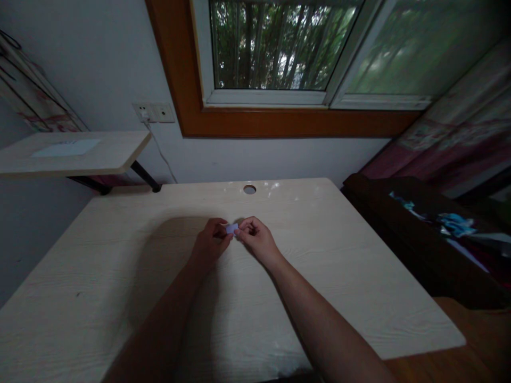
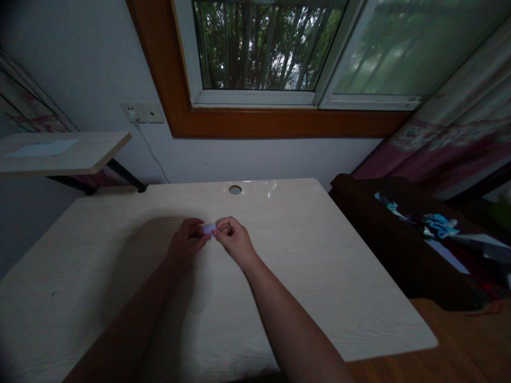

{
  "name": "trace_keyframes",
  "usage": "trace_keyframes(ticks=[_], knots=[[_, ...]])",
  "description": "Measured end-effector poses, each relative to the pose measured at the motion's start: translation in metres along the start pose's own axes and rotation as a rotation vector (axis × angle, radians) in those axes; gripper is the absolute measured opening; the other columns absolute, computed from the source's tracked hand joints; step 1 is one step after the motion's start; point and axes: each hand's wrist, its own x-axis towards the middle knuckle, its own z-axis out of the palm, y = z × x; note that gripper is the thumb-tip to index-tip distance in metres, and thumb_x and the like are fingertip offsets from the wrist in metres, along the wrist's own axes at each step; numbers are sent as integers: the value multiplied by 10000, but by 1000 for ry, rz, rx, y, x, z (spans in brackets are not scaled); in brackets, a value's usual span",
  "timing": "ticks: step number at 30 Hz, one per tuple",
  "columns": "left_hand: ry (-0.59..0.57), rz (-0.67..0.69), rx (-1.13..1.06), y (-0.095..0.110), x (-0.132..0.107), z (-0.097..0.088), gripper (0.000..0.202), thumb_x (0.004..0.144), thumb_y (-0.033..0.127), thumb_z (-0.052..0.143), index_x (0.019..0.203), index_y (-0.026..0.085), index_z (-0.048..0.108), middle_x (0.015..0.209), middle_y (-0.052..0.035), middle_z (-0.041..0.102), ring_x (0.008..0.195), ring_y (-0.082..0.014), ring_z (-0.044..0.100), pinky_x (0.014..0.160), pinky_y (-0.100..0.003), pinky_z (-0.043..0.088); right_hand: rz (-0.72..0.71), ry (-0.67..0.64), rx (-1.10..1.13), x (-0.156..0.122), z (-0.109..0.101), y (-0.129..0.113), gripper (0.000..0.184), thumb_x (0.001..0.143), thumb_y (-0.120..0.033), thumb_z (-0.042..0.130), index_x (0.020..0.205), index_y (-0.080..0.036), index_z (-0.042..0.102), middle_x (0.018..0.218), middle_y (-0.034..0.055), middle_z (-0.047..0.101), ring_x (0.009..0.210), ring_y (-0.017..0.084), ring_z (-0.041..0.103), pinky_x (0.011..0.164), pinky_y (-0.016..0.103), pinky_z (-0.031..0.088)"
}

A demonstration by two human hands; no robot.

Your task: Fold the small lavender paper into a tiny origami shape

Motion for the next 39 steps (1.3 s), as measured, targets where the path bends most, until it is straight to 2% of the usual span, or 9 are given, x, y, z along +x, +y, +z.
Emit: trace_keyframes(ticks=[7, 14, 19, 22, 27, 35, 39], knots=[[-20, -29, -64, -3, 1, 0, 402, 746, 246, 688, 1107, 212, 513, 704, 53, 573, 619, -99, 585, 667, -230, 506, -18, 6, -38, -1, 0, 0, 249, 770, -387, 720, 862, -203, 579, 604, -59, 481, 532, 98, 400, 510, 228, 326], [-60, -79, -169, -9, 2, 0, 400, 759, 225, 673, 1116, 214, 493, 701, 64, 545, 632, -102, 607, 676, -244, 514, -10, 35, 53, 0, 2, 6, 242, 772, -310, 691, 921, -215, 525, 730, -21, 639, 560, 104, 503, 531, 228, 380], [-57, -128, -194, -9, 3, -2, 389, 764, 243, 678, 1107, 204, 499, 696, 52, 554, 637, -109, 605, 644, -237, 494, 23, 70, 130, 2, 3, 5, 279, 747, -294, 698, 926, -227, 494, 692, -46, 646, 494, 98, 510, 487, 223, 398], [-35, -143, -221, -6, 4, -3, 391, 760, 257, 688, 1098, 198, 500, 679, 55, 555, 627, -109, 600, 635, -234, 488, 13, 63, 173, 3, 2, 2, 288, 761, -328, 699, 949, -224, 506, 738, -33, 664, 520, 99, 538, 514, 234, 434], [-51, -123, -228, -3, 4, -4, 387, 762, 274, 694, 1094, 201, 508, 674, 57, 572, 623, -112, 609, 640, -236, 495, -3, -10, 77, 2, 2, 2, 353, 752, -342, 739, 1016, -226, 534, 787, -8, 677, 605, 125, 581, 590, 263, 468], [-70, -115, -229, -12, 4, 0, 398, 751, 222, 700, 1101, 203, 510, 696, 67, 549, 622, -102, 621, 633, -229, 505, -35, 28, 45, 3, 2, 3, 269, 771, -287, 707, 963, -219, 532, 741, -19, 655, 628, 126, 570, 605, 252, 429], [-102, -149, -301, -11, 4, 0, 382, 767, 214, 683, 1099, 205, 495, 698, 71, 546, 661, -120, 666, 702, -270, 547, -22, 63, 49, 3, 2, 1, 250, 758, -263, 699, 927, -214, 522, 727, -23, 644, 614, 120, 561, 603, 249, 421]])
